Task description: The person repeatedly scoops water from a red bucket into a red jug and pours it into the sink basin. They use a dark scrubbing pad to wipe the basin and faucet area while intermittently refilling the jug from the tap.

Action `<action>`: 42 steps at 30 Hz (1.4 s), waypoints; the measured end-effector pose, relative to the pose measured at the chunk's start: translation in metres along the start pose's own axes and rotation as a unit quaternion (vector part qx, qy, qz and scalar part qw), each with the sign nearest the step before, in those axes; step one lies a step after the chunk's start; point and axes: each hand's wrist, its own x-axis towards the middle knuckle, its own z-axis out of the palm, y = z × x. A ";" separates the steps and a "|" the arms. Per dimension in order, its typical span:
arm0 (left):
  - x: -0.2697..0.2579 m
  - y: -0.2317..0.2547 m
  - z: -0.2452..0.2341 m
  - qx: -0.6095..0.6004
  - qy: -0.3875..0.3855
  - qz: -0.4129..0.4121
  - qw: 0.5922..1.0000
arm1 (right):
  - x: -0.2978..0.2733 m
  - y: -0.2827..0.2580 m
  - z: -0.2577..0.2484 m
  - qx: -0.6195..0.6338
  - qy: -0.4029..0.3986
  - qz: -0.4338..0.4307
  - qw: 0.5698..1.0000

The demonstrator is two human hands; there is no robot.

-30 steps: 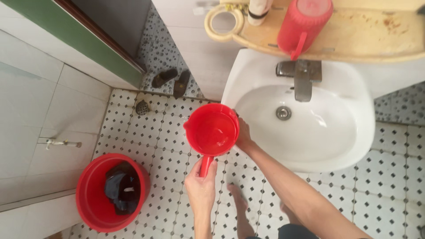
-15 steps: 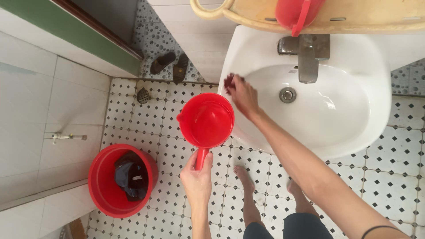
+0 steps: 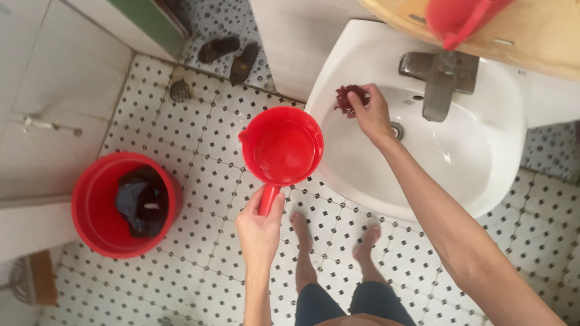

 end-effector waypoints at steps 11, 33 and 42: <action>0.074 -0.017 -0.022 0.069 0.036 0.179 0.981 | 0.044 -0.047 0.032 -0.220 0.008 -0.256 0.941; 0.242 0.084 0.075 0.125 -0.038 0.440 0.888 | 0.097 -0.045 0.047 -0.422 0.133 -0.303 0.844; 0.233 0.110 0.107 0.193 0.013 0.486 0.852 | 0.094 -0.050 0.056 -0.308 0.191 -0.235 0.902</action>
